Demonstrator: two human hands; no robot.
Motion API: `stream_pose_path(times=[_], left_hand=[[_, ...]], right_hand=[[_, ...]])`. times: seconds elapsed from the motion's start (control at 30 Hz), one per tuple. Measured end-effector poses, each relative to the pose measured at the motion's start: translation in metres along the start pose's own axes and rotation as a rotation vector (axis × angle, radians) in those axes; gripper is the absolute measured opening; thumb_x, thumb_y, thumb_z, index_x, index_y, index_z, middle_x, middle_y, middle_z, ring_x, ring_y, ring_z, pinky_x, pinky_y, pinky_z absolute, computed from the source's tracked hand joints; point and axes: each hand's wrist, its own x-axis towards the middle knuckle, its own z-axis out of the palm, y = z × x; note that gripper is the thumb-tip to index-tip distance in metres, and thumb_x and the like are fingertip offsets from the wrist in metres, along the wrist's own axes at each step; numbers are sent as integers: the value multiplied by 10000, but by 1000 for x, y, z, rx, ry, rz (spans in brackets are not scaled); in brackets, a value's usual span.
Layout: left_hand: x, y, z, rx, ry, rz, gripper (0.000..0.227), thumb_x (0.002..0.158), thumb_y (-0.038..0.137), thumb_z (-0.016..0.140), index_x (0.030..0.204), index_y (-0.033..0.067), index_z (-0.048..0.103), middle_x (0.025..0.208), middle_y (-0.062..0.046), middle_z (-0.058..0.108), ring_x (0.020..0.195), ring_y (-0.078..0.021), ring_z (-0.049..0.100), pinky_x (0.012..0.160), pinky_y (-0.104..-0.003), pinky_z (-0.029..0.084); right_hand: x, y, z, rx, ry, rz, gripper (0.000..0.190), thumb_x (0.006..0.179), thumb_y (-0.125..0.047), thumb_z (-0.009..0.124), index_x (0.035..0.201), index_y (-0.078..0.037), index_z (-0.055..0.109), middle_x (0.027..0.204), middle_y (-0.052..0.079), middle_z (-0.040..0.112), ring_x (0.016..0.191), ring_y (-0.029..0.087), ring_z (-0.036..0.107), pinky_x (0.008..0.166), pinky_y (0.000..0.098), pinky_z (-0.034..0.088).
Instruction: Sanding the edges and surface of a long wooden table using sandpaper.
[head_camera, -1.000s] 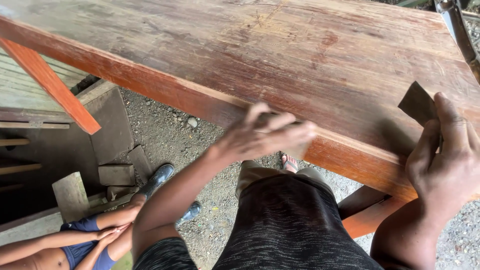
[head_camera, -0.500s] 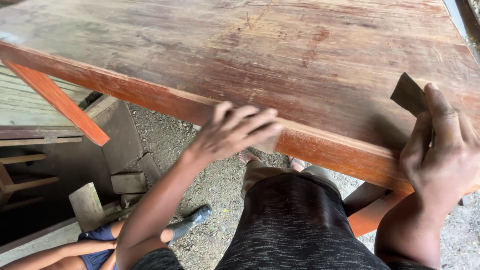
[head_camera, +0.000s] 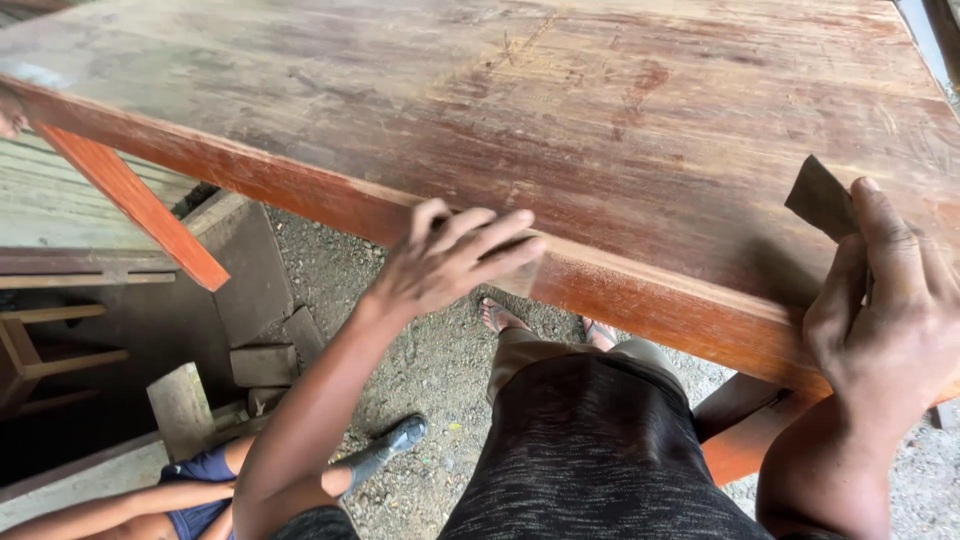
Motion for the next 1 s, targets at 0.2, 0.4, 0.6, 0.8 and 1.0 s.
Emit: stream_pose_path(times=[0.2,0.4,0.6,0.8,1.0], left_hand=[[35,30,16,-30,74,-21,598,1152,218,663,1624,346,320,1620,12,371,1258,-148,504,937,-393,390],[43,33,11,-112,90,-2,640,1109,174,725,1606,354,364,1602,46,392,1289,-142,495,950,-381,401],[27,23,10,-46,51,-16,664,1041,68,617,1591,375,407,1574,29,419,1226,-162,502,920,-437,410],[68,56,12,-131,115,39,587,1141,226,677,1605,332,333,1565,1,435,1249,-127,516,969,-383,435],[25,22,0,-64,73,6,618,1077,133,696,1582,337,403,1526,3,479,1197,-149,537,933,-397,420]], right_hand=[[-1,3,2,-10,-3,-5,378,1185,209,555,1526,202,718,1322,350,762,1074,464,713,945,468,558],[-6,5,3,-31,2,27,386,1192,202,560,1539,189,728,1291,345,756,1021,450,705,900,458,545],[0,5,3,-82,20,-21,349,1194,187,597,1509,150,742,1235,319,784,952,438,723,841,461,560],[5,-5,-1,38,22,-22,372,1164,235,506,1500,257,664,1315,413,725,1109,531,695,970,518,554],[2,1,1,9,23,-19,362,1171,238,539,1499,224,693,1258,384,746,1004,486,705,869,487,548]])
